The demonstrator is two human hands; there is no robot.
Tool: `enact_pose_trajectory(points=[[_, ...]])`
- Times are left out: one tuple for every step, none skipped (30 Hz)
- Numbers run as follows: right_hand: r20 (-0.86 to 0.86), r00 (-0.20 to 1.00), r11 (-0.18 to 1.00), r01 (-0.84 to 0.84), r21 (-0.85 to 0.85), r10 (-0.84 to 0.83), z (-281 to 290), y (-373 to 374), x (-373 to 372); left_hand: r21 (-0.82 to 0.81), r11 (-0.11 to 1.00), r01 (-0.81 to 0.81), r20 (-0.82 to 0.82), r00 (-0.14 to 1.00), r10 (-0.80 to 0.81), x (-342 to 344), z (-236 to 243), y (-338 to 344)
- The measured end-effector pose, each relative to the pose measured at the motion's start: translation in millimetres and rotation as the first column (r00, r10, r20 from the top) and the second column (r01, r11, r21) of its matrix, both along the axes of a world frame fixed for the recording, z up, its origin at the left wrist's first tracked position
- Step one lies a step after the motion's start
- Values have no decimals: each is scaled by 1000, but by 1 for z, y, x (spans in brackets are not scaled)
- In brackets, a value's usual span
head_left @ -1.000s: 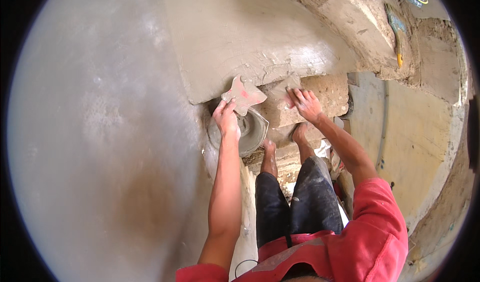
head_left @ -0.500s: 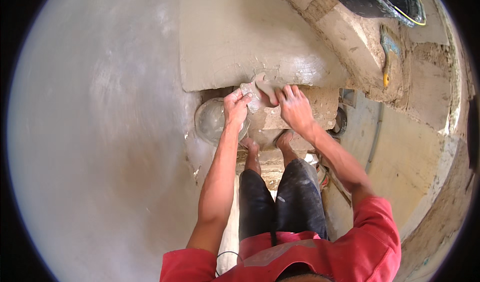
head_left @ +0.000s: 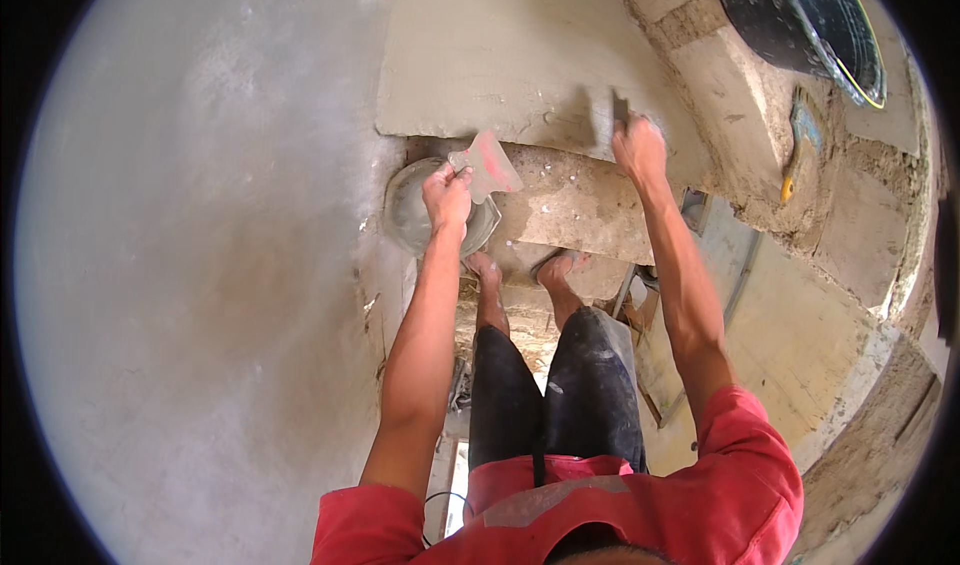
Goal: The person scoops wet plaster from a bucket and spreads it onto concrete stair treads and risers using a trowel and a smaller hand tool. The person repeatedly smooths the surface and refines edges along the stair nosing and vertical riser faces.
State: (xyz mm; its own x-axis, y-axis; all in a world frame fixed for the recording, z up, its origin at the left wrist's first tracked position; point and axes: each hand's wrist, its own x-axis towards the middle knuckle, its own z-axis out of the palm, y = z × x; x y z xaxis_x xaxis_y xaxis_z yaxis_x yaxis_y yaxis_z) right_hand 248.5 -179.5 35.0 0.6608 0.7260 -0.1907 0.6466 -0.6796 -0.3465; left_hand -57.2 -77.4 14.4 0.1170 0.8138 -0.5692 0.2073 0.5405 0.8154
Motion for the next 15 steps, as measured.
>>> enact_pose_trajectory(points=[[23,999,995,32,-94,-30,-2,-5,-7,8,1000,-4,-38,999,5,-6,0,1],[79,995,989,65,-134,-54,-6,-10,-16,36,999,0,-56,998,2,-11,-1,4],[142,986,975,115,-192,-89,-12,-12,-26,38,999,7,-88,996,-4,-14,-3,8],[162,984,975,110,-194,-79,-20,-12,-37,101,995,28,-103,994,-17,-19,-5,12],[185,979,968,122,-217,-82,-29,-9,-49,137,989,52,-136,990,-34,-24,-7,18],[184,978,955,148,-259,-101,-39,-4,-62,142,987,80,-173,983,-55,-29,-9,23],[188,981,957,101,-271,-50,-49,4,-75,209,974,87,-162,985,-53,-36,-12,28],[141,986,958,125,-259,-90,-59,16,-90,247,964,94,-154,986,-57,-43,-14,36],[107,990,978,106,-179,-87,-69,30,-105,282,954,103,-142,988,-65,-50,-16,43],[145,989,985,59,-165,-35,-77,46,-121,248,961,121,-169,982,-80,-59,-17,50],[164,986,979,73,-192,-42,-84,66,-139,218,967,133,-194,977,-90,-68,-19,58],[175,984,985,47,-167,-17,-89,85,-155,191,972,140,-223,970,-96,-75,-20,64],[192,981,976,5,-217,37,-94,105,-173,166,974,153,-257,960,-108,-81,-22,65],[122,990,969,-39,-245,71,-97,125,-188,144,976,162,-294,949,-115,-89,-23,67],[82,996,991,31,-129,-20,-98,146,-208,99,982,163,-337,934,-120,-95,-23,70]])
